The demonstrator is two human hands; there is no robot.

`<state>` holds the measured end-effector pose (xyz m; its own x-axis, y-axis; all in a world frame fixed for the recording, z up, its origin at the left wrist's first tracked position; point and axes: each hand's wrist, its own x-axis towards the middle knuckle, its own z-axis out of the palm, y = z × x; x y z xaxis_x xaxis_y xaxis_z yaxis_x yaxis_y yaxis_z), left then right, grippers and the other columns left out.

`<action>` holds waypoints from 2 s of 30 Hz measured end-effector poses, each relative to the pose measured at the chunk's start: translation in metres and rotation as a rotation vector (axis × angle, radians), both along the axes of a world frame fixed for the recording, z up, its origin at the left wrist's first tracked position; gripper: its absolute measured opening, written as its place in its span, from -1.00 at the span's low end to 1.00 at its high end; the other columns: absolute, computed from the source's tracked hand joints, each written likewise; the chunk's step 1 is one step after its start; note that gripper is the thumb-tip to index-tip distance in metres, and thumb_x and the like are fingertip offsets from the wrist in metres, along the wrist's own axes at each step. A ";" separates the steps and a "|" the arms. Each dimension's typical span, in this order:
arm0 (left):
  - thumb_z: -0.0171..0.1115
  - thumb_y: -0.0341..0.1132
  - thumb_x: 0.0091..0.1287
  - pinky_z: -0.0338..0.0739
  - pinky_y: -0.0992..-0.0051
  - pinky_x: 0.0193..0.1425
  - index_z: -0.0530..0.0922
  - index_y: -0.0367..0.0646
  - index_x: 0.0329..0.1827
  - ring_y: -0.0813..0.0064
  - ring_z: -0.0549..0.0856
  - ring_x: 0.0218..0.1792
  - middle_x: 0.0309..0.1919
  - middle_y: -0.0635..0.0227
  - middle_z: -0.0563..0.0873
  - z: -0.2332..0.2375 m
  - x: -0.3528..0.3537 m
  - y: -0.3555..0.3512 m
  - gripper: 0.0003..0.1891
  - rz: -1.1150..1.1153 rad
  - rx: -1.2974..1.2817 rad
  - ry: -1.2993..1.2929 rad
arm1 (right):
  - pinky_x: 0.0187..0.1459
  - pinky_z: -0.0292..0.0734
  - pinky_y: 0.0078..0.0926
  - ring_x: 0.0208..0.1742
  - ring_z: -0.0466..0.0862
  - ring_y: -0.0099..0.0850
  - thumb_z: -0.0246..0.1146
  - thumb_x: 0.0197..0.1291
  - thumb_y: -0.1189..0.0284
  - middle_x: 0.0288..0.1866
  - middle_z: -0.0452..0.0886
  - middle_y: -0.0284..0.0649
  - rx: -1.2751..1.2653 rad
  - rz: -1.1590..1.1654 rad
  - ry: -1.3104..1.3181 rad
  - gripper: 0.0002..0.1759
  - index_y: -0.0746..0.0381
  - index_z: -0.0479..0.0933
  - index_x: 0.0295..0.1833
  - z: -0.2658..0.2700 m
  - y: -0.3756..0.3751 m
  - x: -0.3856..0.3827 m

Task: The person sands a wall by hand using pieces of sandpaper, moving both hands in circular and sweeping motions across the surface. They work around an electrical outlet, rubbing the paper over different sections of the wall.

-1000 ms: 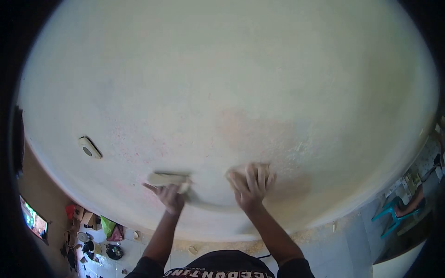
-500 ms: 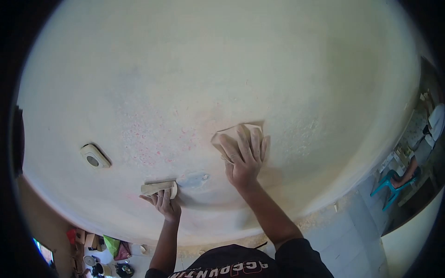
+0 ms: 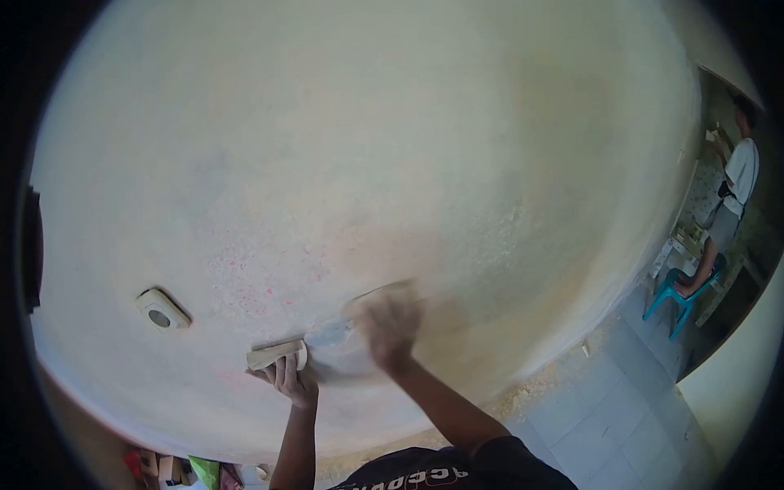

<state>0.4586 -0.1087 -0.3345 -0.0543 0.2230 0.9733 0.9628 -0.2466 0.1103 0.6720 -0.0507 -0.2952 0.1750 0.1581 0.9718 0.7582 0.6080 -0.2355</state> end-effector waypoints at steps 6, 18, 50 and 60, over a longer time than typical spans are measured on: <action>-0.05 -0.38 0.41 -0.43 -0.37 0.47 0.61 -0.15 0.17 -0.28 0.13 0.50 0.31 0.04 0.53 0.001 -0.005 -0.007 -0.64 0.031 -0.062 0.049 | 0.18 0.38 0.03 0.20 0.60 -0.29 0.03 0.39 0.32 0.22 0.61 -0.21 0.045 -0.010 -0.370 -0.66 0.12 0.64 0.10 0.035 0.029 0.108; -0.03 -0.28 0.48 -0.20 -0.19 0.55 0.43 -0.28 0.38 -0.03 0.19 0.52 0.40 0.07 0.43 0.013 0.035 0.005 -0.54 0.274 0.024 -0.245 | 0.43 0.07 0.09 0.38 0.48 -0.22 0.17 0.27 0.37 0.21 0.64 -0.23 0.148 -0.063 -0.360 -0.72 0.08 0.70 0.02 -0.001 0.067 0.225; 0.12 -0.23 0.43 -0.26 -0.40 0.47 0.60 -0.19 0.17 -0.28 0.20 0.47 0.33 0.09 0.52 -0.026 0.273 0.071 -0.66 0.089 0.012 -0.026 | 0.47 -0.12 0.25 0.43 0.31 0.23 0.10 0.31 0.27 0.29 0.49 0.14 -0.081 -0.075 0.184 -0.62 0.29 0.64 0.04 -0.030 0.085 0.336; 0.00 -0.29 0.45 -0.26 -0.28 0.53 0.46 -0.25 0.34 -0.11 0.12 0.53 0.44 0.06 0.36 -0.027 0.263 0.073 -0.57 0.235 0.028 -0.082 | 0.49 -0.14 0.24 0.49 0.28 0.10 -0.03 0.43 0.22 0.34 0.49 0.03 -0.041 -0.096 0.188 -0.54 0.31 0.61 0.12 0.069 0.105 0.416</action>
